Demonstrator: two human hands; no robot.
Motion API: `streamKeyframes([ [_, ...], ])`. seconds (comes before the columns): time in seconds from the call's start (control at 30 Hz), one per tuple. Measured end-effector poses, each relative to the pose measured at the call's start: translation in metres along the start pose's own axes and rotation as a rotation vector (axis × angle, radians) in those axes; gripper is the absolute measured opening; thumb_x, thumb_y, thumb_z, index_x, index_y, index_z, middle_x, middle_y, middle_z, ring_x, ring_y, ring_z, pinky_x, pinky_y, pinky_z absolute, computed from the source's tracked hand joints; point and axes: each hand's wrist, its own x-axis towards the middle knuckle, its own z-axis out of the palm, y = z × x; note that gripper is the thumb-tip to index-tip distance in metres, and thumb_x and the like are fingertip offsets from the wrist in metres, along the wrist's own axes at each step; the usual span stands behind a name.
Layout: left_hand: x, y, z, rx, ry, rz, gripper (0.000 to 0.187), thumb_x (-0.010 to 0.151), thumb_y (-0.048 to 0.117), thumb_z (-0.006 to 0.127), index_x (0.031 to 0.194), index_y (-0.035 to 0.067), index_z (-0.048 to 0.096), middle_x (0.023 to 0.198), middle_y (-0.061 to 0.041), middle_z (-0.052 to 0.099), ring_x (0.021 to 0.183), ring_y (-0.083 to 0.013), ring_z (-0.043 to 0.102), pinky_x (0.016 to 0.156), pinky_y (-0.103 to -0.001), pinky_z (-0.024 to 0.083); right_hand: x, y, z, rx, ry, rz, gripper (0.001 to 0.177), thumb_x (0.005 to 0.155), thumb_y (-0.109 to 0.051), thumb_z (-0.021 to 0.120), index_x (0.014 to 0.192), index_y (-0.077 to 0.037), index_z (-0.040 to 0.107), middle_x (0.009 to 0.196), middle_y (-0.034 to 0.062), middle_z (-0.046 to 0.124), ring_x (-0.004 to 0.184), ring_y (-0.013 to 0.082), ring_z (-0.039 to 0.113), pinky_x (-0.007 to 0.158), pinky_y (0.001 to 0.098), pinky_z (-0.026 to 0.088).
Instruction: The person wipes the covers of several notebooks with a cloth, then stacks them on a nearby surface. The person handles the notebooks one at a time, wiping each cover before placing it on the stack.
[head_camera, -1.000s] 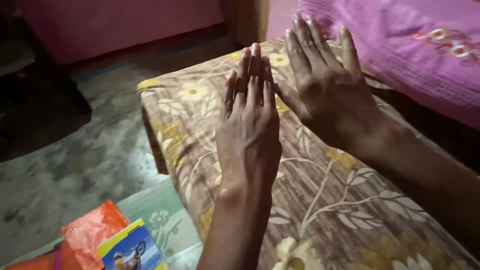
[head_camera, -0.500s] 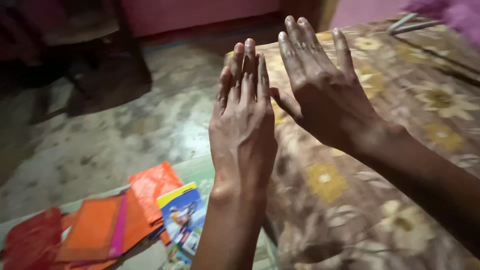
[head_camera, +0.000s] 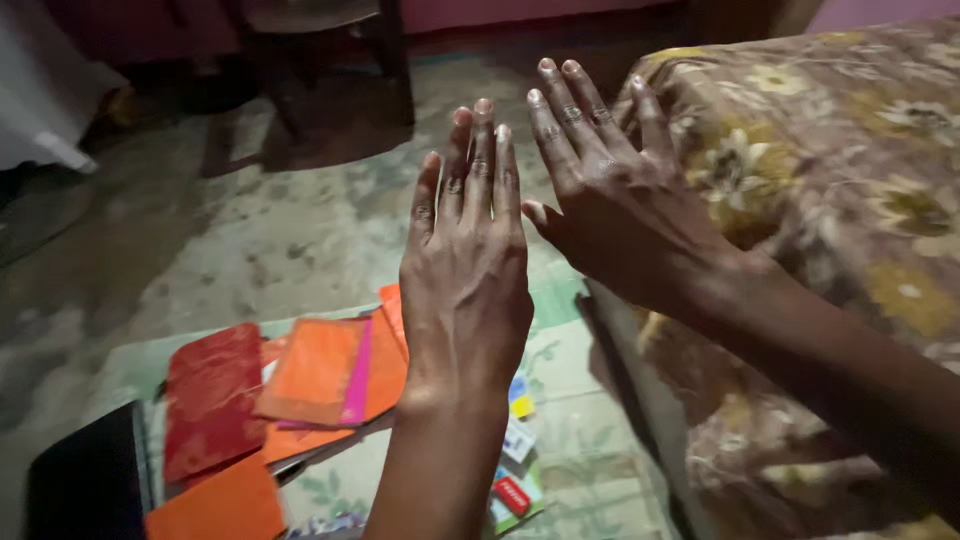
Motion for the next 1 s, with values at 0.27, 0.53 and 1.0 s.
streamKeyframes([
  [0.27,-0.057,-0.091,-0.016,0.04,-0.029,-0.071,0.091,0.08,0.0,0.059,0.161,-0.001,0.019,0.171,-0.011,0.012,0.157,-0.0229,0.006,0.127,-0.039,0.008,0.039,-0.092,0.006,0.045,-0.03,-0.08,0.084,0.093,-0.033,0.065,0.156,0.012,0.031,0.166,0.0287,0.024,0.157,0.0369,0.018,0.12,0.0665,0.014],
  [0.53,-0.107,-0.15,-0.022,0.152,-0.072,-0.134,0.085,0.085,0.009,0.058,0.16,-0.001,0.02,0.171,-0.014,0.012,0.157,-0.0255,0.005,0.127,-0.04,0.006,0.059,-0.16,0.024,0.136,-0.03,-0.172,0.086,0.089,-0.029,0.068,0.155,0.012,0.031,0.166,0.0291,0.023,0.157,0.0366,0.018,0.119,0.0673,0.013],
  [1.0,-0.175,-0.194,0.02,0.167,-0.162,-0.263,0.095,0.076,0.017,0.063,0.16,0.0,0.021,0.172,-0.015,0.014,0.153,-0.026,0.007,0.122,-0.042,0.01,0.066,-0.232,0.103,0.226,-0.052,-0.315,0.081,0.085,-0.021,0.066,0.152,0.013,0.034,0.165,0.0299,0.025,0.156,0.0358,0.02,0.121,0.0641,0.015],
])
